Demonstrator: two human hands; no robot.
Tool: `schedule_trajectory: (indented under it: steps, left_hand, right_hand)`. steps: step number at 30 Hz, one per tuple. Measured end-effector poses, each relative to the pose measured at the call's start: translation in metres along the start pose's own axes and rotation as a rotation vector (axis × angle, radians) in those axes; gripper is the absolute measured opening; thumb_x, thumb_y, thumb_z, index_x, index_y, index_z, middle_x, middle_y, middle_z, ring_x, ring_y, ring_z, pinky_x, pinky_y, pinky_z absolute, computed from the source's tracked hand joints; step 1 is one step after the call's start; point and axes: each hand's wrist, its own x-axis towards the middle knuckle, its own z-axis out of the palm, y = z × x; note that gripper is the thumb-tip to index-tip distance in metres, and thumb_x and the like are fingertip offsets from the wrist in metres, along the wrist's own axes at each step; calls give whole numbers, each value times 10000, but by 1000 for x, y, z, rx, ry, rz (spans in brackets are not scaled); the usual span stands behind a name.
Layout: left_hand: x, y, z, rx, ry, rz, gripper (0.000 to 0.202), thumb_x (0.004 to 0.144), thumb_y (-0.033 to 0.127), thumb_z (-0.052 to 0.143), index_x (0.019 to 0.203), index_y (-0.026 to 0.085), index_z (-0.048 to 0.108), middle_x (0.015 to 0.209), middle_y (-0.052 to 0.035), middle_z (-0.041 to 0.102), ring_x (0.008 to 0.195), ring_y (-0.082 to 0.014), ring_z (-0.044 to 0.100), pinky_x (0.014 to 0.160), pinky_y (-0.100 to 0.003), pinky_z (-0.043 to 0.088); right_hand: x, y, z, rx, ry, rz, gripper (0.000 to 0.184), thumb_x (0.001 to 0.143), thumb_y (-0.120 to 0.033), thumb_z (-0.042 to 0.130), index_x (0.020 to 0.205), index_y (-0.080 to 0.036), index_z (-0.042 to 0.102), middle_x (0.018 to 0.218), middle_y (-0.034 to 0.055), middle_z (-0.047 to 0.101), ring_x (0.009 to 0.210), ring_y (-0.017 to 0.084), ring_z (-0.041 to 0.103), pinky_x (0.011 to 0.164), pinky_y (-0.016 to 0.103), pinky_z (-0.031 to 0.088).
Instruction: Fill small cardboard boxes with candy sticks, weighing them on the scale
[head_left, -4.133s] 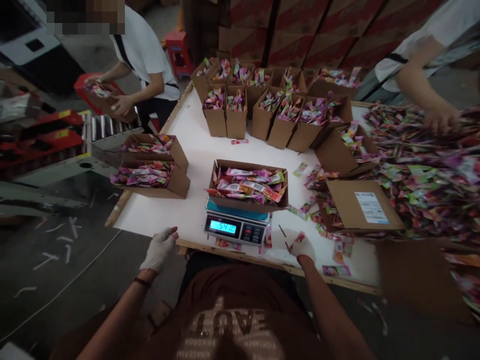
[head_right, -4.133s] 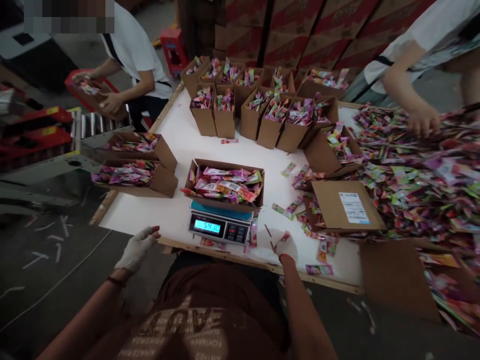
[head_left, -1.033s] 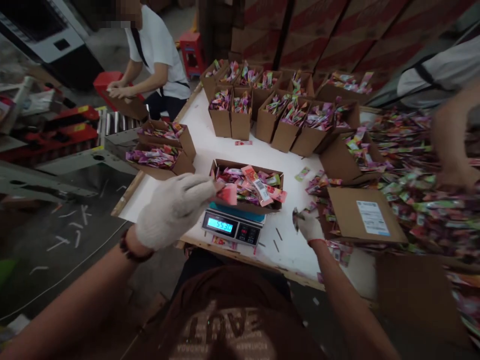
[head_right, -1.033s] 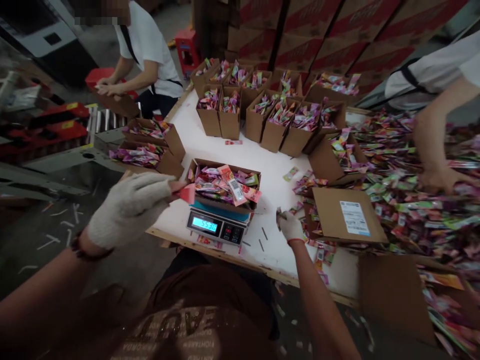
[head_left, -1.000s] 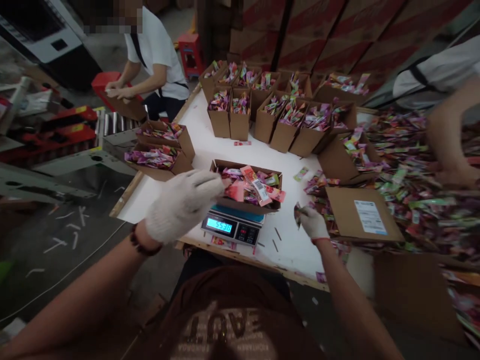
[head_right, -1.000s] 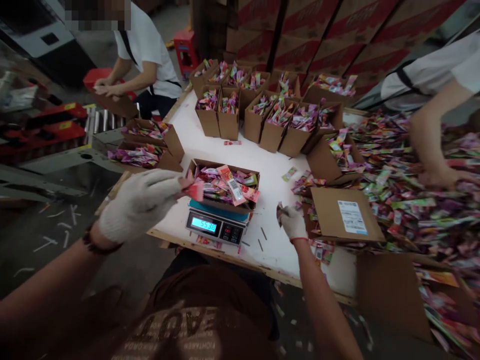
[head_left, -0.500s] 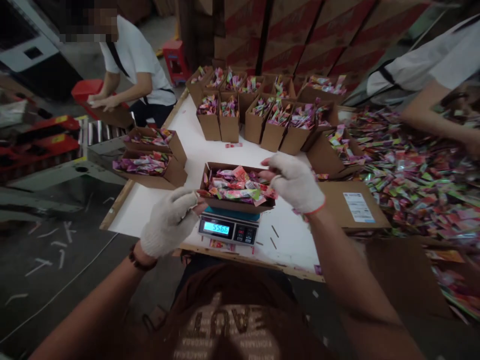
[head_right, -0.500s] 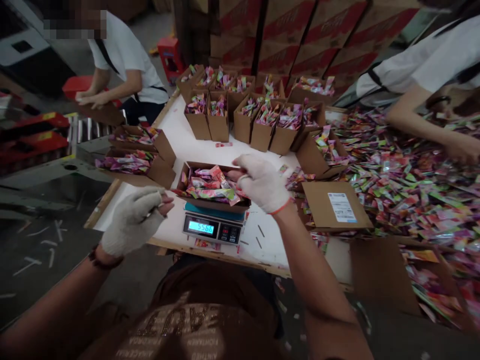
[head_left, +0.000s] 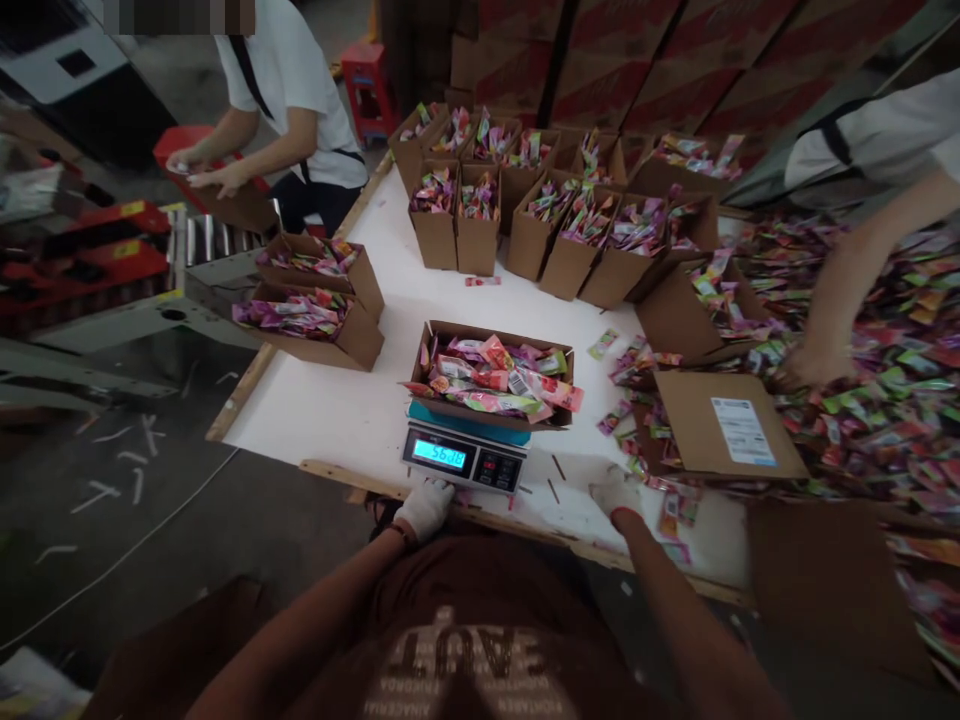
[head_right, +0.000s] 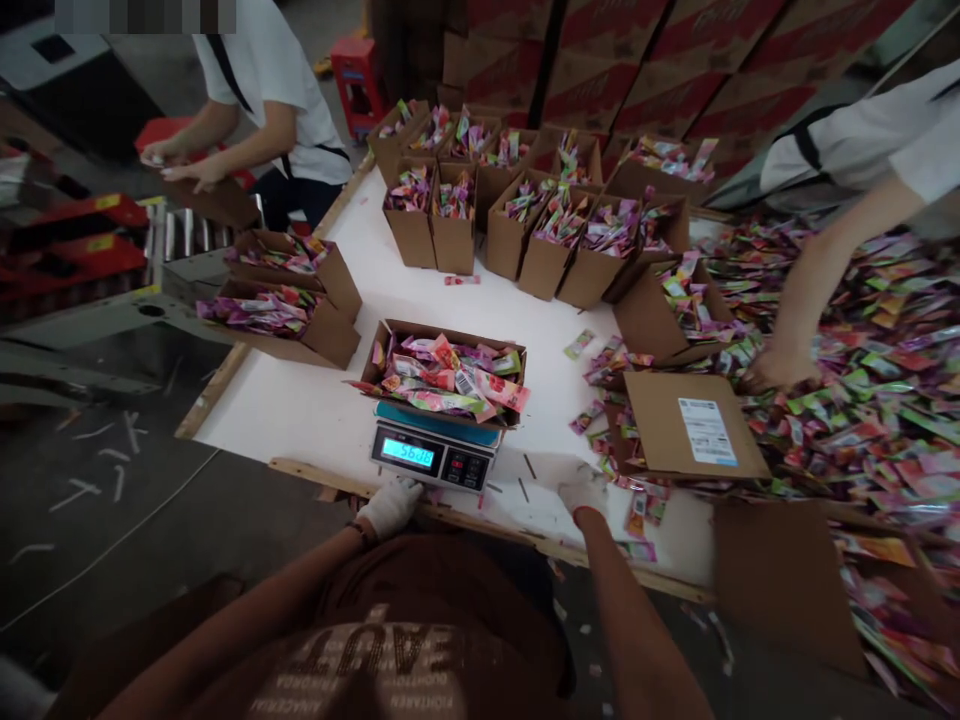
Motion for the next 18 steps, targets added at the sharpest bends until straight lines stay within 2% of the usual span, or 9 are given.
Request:
schedule_trajectory:
  steps: [4,7,9,11,13,14,16,17,18]
  left_hand:
    - [3,-5,2,-26,-6,-34,408,944,87,447,1244,128,721,1170,-229,702,1081,-338,683,964,-513,525]
    - [5,-5,0,-62,34,-20,370,932,102,490,1179,169,757,1138,-196,731,1087,-321,683,1008,-517,505]
    - [3,-3,-4,-90,74,-9,293,907,106,543,1071,171,777,1064,-169,750,1032,-299,698,972,-474,528]
    - [-7,-1,-12,-122,130,10,204,875,104,600,952,179,773,995,-123,757,974,-256,708,909,-386,550]
    - [-26,-2,-29,-143,206,9,174,894,113,592,892,187,749,947,-85,746,922,-212,703,843,-316,550]
    - [-39,-2,-43,-151,269,-3,197,930,126,555,873,187,733,920,-75,733,888,-195,693,812,-299,544]
    - [-66,-1,-81,-157,475,-1,298,1003,152,454,821,180,688,854,-73,692,803,-177,660,755,-293,528]
    - [-79,2,-105,-164,659,48,320,1016,166,450,774,181,658,813,-68,672,755,-171,639,720,-292,516]
    - [-89,7,-130,-156,845,146,308,1012,169,479,746,184,634,803,-64,665,754,-171,631,728,-297,515]
  right_hand:
    - [-17,-4,25,51,-14,121,532,723,-184,638,1250,-142,688,1183,231,683,1126,369,686,904,445,533]
    - [-8,-10,15,133,-12,118,435,728,-169,622,1149,-118,721,1069,212,712,1037,332,713,862,389,544]
    - [1,-17,-8,209,21,74,341,804,-199,574,1098,-118,725,979,178,728,965,287,718,830,346,544]
    - [3,-29,-42,295,89,17,342,912,-260,469,1124,-132,705,959,131,734,922,239,707,818,315,538]
    - [-7,-48,-85,415,249,-148,354,975,-337,404,1077,-162,695,925,87,722,869,211,678,802,304,526]
    - [-17,-60,-107,469,343,-293,348,989,-382,407,1000,-184,693,889,70,706,842,203,659,793,301,515]
    - [-43,-90,-147,492,477,-650,338,986,-447,475,826,-214,660,824,55,665,810,198,623,777,301,489]
    - [-56,-107,-162,433,468,-784,327,979,-447,514,788,-218,649,824,56,659,809,196,614,769,299,475]
    - [-67,-126,-174,334,421,-844,289,964,-427,559,790,-216,654,853,63,669,814,196,613,756,296,461]
